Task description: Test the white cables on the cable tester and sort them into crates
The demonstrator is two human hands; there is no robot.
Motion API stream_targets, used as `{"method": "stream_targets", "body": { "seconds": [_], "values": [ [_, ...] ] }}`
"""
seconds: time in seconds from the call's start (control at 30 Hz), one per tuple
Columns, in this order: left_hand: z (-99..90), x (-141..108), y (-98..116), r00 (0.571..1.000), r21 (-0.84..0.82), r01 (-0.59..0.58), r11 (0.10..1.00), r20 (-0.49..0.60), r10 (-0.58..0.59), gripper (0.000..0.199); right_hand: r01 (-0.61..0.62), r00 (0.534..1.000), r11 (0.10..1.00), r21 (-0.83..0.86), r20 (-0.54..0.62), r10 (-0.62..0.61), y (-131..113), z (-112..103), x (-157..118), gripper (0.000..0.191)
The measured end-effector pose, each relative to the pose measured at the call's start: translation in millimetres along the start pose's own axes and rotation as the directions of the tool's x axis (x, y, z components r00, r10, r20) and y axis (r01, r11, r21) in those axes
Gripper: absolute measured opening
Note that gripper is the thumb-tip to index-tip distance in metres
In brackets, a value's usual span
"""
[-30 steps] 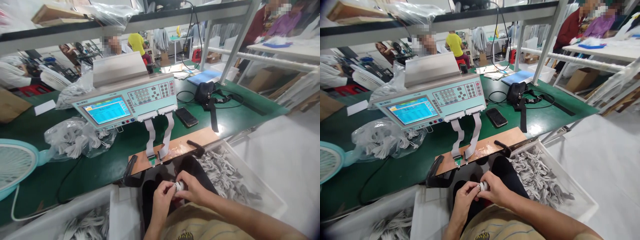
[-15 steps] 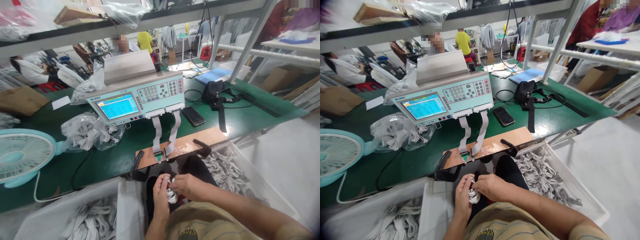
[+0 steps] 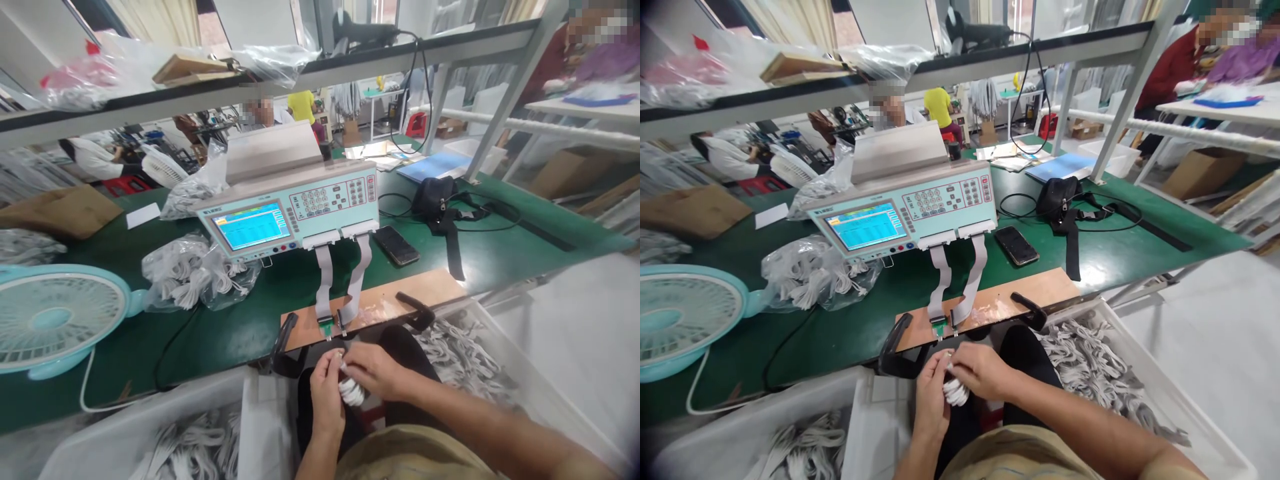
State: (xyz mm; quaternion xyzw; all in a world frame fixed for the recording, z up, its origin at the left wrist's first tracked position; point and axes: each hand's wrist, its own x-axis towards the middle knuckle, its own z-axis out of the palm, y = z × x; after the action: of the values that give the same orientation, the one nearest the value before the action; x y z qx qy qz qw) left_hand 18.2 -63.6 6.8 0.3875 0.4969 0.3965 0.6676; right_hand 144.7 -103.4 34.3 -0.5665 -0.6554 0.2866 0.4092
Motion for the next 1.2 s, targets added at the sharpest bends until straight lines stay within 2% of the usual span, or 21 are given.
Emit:
{"method": "stream_targets", "body": {
  "seconds": [0.07,0.1,0.17,0.27,0.47,0.57,0.77,0.97,1.1,1.2],
  "values": [
    [-1.0,4.4,-4.8,1.0,0.001,-0.018,1.0,0.019,0.018,0.03,-0.121,0.974,0.983,0.136,-0.176,0.145,8.6,6.3,2.0,0.019],
    [-1.9,6.9,-7.3,0.999,0.003,-0.02,1.0,0.026,0.02,0.03,-0.18,0.949,0.959,0.217,-0.22,0.227,12.4,9.0,3.0,0.019],
    [-3.6,11.8,-11.3,1.0,0.002,-0.022,1.0,0.008,0.021,0.031,-0.257,0.912,0.901,0.348,-0.221,0.346,17.8,13.1,5.2,0.019],
    [-4.2,16.5,-12.2,1.0,-0.051,-0.004,0.999,0.014,0.004,0.031,-0.314,0.881,0.842,0.439,-0.195,0.43,20.4,16.1,9.2,0.021],
    [-0.3,14.6,0.5,0.993,-0.179,0.105,0.978,0.081,-0.092,0.03,-0.34,0.861,0.814,0.472,-0.191,0.47,14.7,15.2,14.9,0.022],
    [-1.9,15.1,5.3,0.989,-0.152,0.115,0.982,0.111,-0.098,0.031,-0.346,0.861,0.811,0.471,-0.184,0.474,13.2,14.9,14.9,0.024],
    [-10.8,21.5,2.3,0.979,0.01,0.027,1.0,0.2,-0.029,0.031,-0.339,0.871,0.829,0.444,-0.185,0.455,13.6,14.9,13.8,0.025],
    [-15.7,25.1,3.2,0.962,0.148,-0.05,0.988,0.275,0.008,0.031,-0.341,0.859,0.804,0.488,-0.186,0.478,13.1,15.9,14.5,0.026],
    [-20.4,29.5,7.1,0.929,0.25,-0.131,0.959,0.37,0.03,0.029,-0.357,0.824,0.737,0.573,-0.178,0.537,9.9,16.7,18.2,0.029],
    [-21.2,32.0,5.8,0.932,0.258,-0.203,0.945,0.348,0.105,0.026,-0.359,0.788,0.661,0.658,-0.166,0.593,4.6,16.8,21.5,0.031]
  ]
}}
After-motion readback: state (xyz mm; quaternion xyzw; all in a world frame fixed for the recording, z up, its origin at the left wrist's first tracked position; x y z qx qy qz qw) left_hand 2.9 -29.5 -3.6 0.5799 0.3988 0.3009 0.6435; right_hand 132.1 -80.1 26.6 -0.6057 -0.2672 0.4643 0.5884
